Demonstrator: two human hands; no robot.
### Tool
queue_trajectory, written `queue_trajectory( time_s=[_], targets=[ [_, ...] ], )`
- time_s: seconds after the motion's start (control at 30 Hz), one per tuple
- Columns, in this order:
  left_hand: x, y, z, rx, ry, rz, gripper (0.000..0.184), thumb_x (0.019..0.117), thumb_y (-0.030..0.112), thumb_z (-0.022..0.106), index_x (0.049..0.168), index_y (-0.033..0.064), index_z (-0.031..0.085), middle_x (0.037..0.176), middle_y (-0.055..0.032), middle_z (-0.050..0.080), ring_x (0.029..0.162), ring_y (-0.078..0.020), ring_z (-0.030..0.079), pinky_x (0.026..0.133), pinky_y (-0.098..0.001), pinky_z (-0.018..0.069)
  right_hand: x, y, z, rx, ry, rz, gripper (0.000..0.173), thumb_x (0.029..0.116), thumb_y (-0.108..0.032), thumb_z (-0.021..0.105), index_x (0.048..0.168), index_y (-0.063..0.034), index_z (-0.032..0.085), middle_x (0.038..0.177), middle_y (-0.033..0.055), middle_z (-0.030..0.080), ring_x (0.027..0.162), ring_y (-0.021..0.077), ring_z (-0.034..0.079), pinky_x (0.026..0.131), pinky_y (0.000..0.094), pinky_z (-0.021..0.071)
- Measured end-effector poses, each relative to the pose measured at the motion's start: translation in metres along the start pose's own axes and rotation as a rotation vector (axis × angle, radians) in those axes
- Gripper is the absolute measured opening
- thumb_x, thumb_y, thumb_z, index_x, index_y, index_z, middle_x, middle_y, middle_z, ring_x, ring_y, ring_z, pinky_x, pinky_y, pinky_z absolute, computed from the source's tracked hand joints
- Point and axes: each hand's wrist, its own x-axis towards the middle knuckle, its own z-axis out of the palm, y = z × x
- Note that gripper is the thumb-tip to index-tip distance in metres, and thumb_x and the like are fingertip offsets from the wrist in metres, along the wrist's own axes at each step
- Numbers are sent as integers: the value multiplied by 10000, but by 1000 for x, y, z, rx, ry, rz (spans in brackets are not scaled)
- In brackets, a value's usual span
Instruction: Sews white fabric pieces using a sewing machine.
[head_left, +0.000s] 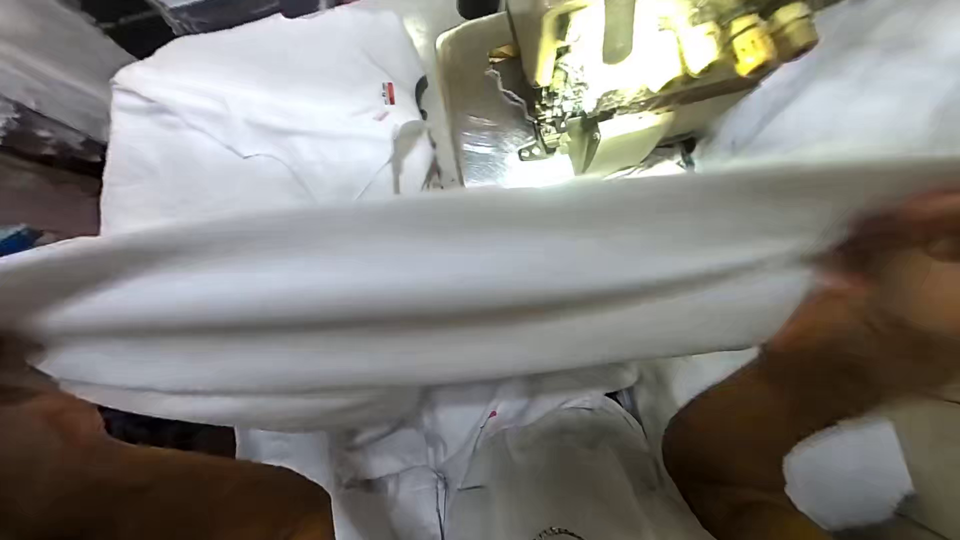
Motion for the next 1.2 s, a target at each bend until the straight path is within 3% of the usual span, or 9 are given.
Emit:
queue_trajectory(
  time_s=[0.07, 0.17, 0.27, 0.33, 0.43, 0.67, 0.87, 1.0, 1.2],
  targets=[
    [17, 4, 34, 66, -146, 11, 97, 1003, 131, 628, 1096, 116, 648, 1001, 112, 696, 952, 0, 663, 908, -217, 549, 12, 24, 32, 45, -112, 119, 75, 964, -170, 710, 971, -242, 729, 904, -199, 709, 787, -69, 657, 725, 135, 570],
    [43, -46, 61, 305, -447, 153, 218, 988, 283, 688, 1137, 130, 646, 1013, 132, 654, 904, 54, 628, 850, -214, 553, 12, 64, 65, -2, -158, 278, 66, 962, -132, 713, 979, -69, 706, 834, -60, 679, 713, -16, 637, 683, 166, 564],
    [42, -68, 95, 620, -499, 94, 327, 1005, 270, 657, 1183, -4, 649, 961, -152, 672, 778, -183, 620, 739, -430, 541, 7, 79, 76, -31, -176, 305, 81, 943, -127, 740, 958, -51, 720, 789, -6, 687, 652, 21, 632, 604, 177, 548],
    [42, -69, 115, 694, -524, 155, 345, 1024, 273, 608, 1246, 10, 628, 1140, -231, 664, 971, -327, 656, 830, -548, 534, 8, 80, 78, -37, -179, 308, 63, 932, -107, 751, 953, -52, 727, 786, 3, 695, 651, 29, 640, 593, 177, 548],
    [25, -42, 162, 574, -600, 375, 374, 1039, 297, 572, 1322, 55, 603, 1352, -155, 592, 1264, -261, 578, 1042, -456, 495, 12, 85, 79, -39, -169, 293, 57, 912, -79, 762, 936, -36, 732, 800, 14, 707, 682, 35, 656, 631, 186, 563],
    [-37, 27, 291, 185, -1076, 567, 342, 1063, 246, 539, 1321, 32, 611, 1212, -109, 645, 1116, -163, 639, 985, -321, 526, 10, 82, 74, -26, -214, 285, 74, 909, -56, 757, 969, -35, 719, 802, 8, 694, 656, 17, 632, 593, 154, 539],
    [-63, 32, 308, 136, -1003, 442, 118, 976, 186, 690, 1021, 78, 704, 957, -21, 686, 877, -66, 645, 776, -219, 519, 12, 85, 71, 5, -201, 301, 68, 931, -73, 742, 987, -35, 733, 824, -1, 708, 692, 10, 653, 628, 154, 555],
    [-78, 25, 296, 100, -919, 485, 85, 967, 123, 690, 968, 39, 703, 852, -40, 630, 731, -74, 583, 644, -202, 461, 8, 87, 74, -1, -177, 291, 69, 937, -83, 738, 982, -33, 726, 803, -2, 692, 668, 5, 635, 596, 147, 536],
    [-82, 25, 294, 129, -885, 478, 113, 985, 155, 670, 992, 49, 709, 863, -28, 633, 749, -66, 589, 657, -202, 468, 6, 86, 77, -7, -168, 296, 74, 941, -109, 741, 963, -41, 723, 792, -6, 678, 661, 6, 626, 590, 145, 528]
  ],
)
